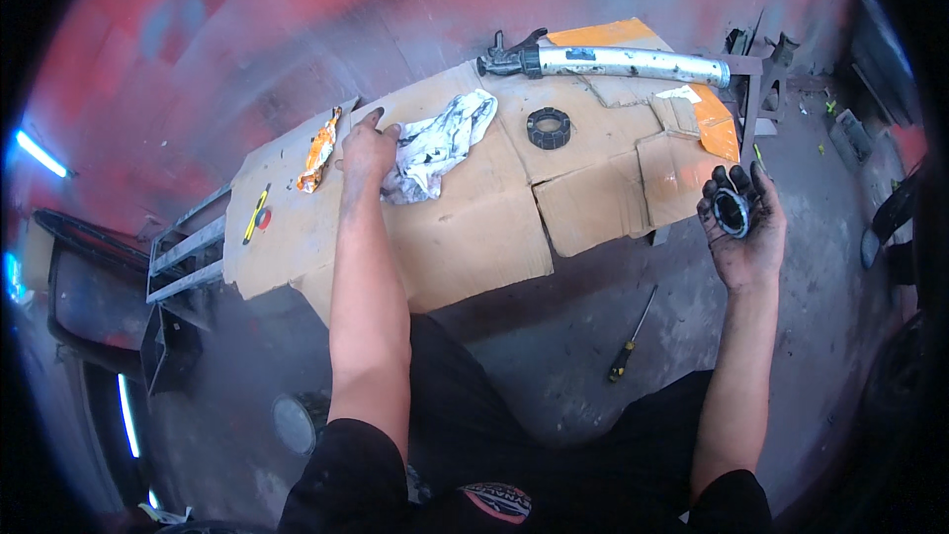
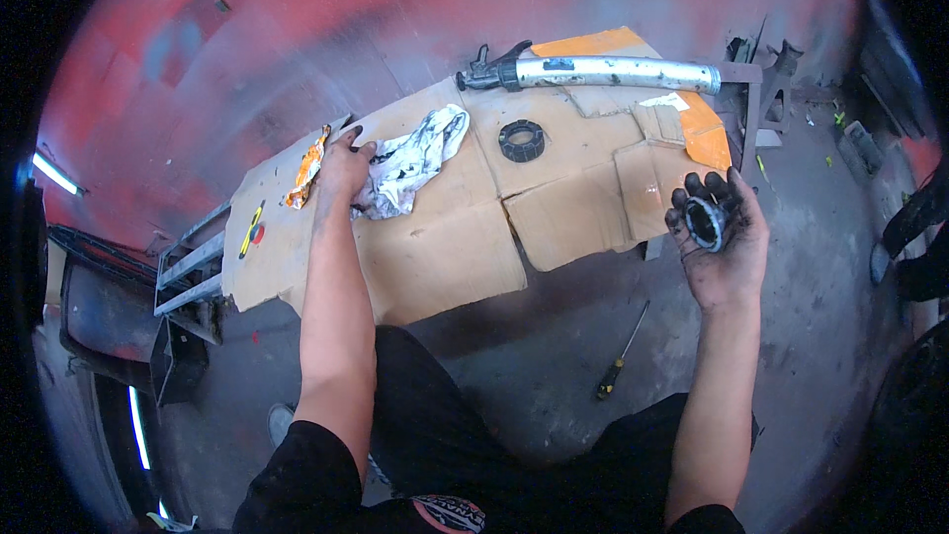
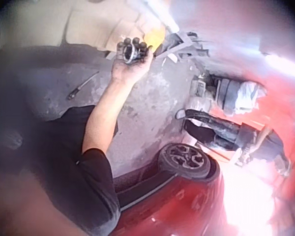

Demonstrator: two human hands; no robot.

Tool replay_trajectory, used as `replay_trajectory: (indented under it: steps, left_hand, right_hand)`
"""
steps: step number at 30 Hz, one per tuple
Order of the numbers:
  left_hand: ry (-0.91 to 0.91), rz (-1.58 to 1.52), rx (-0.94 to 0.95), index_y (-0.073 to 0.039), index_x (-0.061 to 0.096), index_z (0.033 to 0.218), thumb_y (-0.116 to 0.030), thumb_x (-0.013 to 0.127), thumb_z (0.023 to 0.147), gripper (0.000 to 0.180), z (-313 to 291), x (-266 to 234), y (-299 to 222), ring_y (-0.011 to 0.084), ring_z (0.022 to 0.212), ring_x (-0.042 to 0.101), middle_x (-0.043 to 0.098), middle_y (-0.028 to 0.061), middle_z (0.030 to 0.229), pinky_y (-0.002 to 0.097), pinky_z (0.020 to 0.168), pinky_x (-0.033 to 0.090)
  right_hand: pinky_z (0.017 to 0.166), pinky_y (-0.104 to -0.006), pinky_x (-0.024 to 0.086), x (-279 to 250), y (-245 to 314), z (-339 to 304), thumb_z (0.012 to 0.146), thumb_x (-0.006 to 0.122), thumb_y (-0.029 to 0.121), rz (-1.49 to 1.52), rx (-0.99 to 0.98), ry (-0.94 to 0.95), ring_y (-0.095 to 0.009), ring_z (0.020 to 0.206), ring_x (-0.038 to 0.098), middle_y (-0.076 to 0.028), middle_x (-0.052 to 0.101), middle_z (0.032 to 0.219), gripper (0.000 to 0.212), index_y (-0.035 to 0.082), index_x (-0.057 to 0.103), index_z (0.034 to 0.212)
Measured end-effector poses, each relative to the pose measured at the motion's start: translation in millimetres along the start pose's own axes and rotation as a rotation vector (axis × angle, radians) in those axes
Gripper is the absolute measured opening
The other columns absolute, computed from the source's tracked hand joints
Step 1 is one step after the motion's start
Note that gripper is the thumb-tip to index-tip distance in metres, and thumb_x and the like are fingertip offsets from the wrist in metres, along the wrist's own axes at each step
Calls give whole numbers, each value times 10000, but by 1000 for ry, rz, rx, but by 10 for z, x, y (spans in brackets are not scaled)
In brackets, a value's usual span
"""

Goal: The person cleans a small cylindrical metal car part using a white cloth and a screwdriver. They wipe the exterior and interior surfaces repeatedly, then use the screwdriver to scrape residue from the part's opening. The person also wipes a caulking gun and their hands before walking away from the work area.

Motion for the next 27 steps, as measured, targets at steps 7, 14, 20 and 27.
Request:
replay_trajectory:
  steps: [7, 14, 20, 27]
  left_hand:
    - [187, -57, 73, -150, 652, 1264, -268, 623, 891, 392, 84, 109, -117, 311, 1235, 557, 610, 160, 1304, 430, 1051, 419]
    - [250, -892, 101, -30, 722, 1099, -19, 697, 805, 295, -215, -235, -299, 172, 854, 673, 731, 98, 952, 306, 817, 518]
    - [313, -1056, 240, 43, 684, 1091, 38, 701, 790, 301, -1275, -955, -1369, 149, 861, 640, 695, 86, 952, 277, 823, 504]
    - [465, -1138, 306, 55, 658, 1108, 27, 671, 856, 254, -2313, -565, -2007, 102, 870, 642, 701, 79, 987, 244, 790, 523]
  right_hand:
    - [704, -376, 566, 65, -8, -83, 927, 605, 296, -54, -37, 21, -255, 837, 676, -105, 702, 917, 217, 87, 659, 905]
    - [697, -360, 563, 56, 5, -105, 924, 609, 293, -75, -51, 5, -242, 825, 679, -88, 687, 907, 205, 92, 637, 955]
    - [656, -285, 528, 330, -120, -248, 899, 679, 257, -436, -123, 141, -157, 775, 662, -55, 664, 861, 242, 52, 647, 1024]
    - [752, -267, 515, 622, -74, -626, 792, 779, 15, -856, -110, 470, -90, 823, 620, -41, 693, 918, 300, -23, 677, 1072]
Point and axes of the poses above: each hand's wrist, its own z-axis towards the middle knuckle, its own x-axis out of the palm, y = z × x, the point moved 4 cm from there along z, towards the middle knuckle
